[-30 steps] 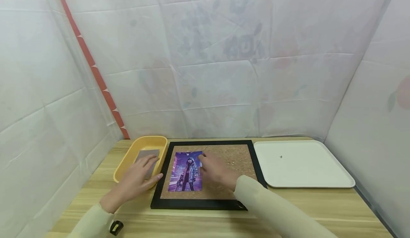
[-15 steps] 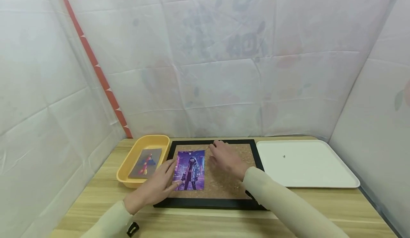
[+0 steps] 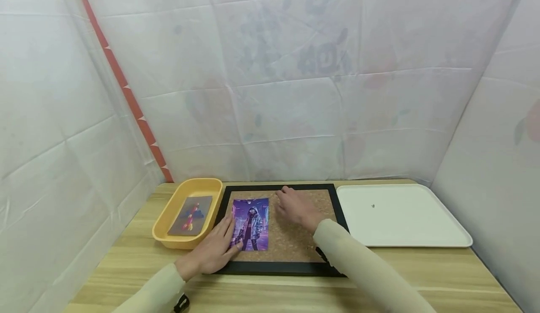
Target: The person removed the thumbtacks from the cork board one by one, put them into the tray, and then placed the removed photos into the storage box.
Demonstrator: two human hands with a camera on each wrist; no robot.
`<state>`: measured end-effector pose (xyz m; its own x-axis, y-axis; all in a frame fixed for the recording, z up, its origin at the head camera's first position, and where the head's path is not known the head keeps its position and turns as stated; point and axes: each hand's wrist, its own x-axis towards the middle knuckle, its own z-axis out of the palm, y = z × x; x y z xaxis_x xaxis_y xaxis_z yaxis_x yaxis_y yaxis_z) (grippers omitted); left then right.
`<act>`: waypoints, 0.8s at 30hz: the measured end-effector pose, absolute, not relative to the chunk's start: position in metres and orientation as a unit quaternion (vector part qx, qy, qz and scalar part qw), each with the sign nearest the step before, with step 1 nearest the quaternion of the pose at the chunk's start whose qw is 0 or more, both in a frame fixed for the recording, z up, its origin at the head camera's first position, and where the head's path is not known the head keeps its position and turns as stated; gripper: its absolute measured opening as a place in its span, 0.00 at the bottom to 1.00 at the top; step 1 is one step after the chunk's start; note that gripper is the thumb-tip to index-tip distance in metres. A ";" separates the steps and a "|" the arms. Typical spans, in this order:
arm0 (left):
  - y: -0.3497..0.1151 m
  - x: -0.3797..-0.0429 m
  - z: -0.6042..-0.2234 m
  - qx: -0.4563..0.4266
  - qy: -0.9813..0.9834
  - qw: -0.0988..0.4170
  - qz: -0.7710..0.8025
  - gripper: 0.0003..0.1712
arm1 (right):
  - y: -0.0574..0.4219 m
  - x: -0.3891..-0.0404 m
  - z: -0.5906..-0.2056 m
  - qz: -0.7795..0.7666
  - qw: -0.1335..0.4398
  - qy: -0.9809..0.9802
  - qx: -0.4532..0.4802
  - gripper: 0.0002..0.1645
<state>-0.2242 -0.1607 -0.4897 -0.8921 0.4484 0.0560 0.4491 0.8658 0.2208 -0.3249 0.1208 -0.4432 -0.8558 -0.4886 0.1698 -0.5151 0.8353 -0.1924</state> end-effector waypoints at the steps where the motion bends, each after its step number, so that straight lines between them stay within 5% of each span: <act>1: -0.161 -0.225 -0.491 -0.231 -0.966 -0.002 -0.114 0.46 | 0.120 -0.326 -0.445 0.121 0.052 -0.956 0.261 0.26; 24: -0.160 -0.236 -0.499 -0.220 -0.970 -0.052 -0.087 0.46 | 0.071 -0.342 -0.442 0.224 0.015 -0.929 0.295 0.23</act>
<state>-0.2364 -0.1602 -0.4987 -0.8980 0.4355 -0.0624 0.4174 0.8882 0.1921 -0.3423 0.0711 -0.4419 -0.8258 -0.5407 0.1607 -0.5545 0.7261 -0.4065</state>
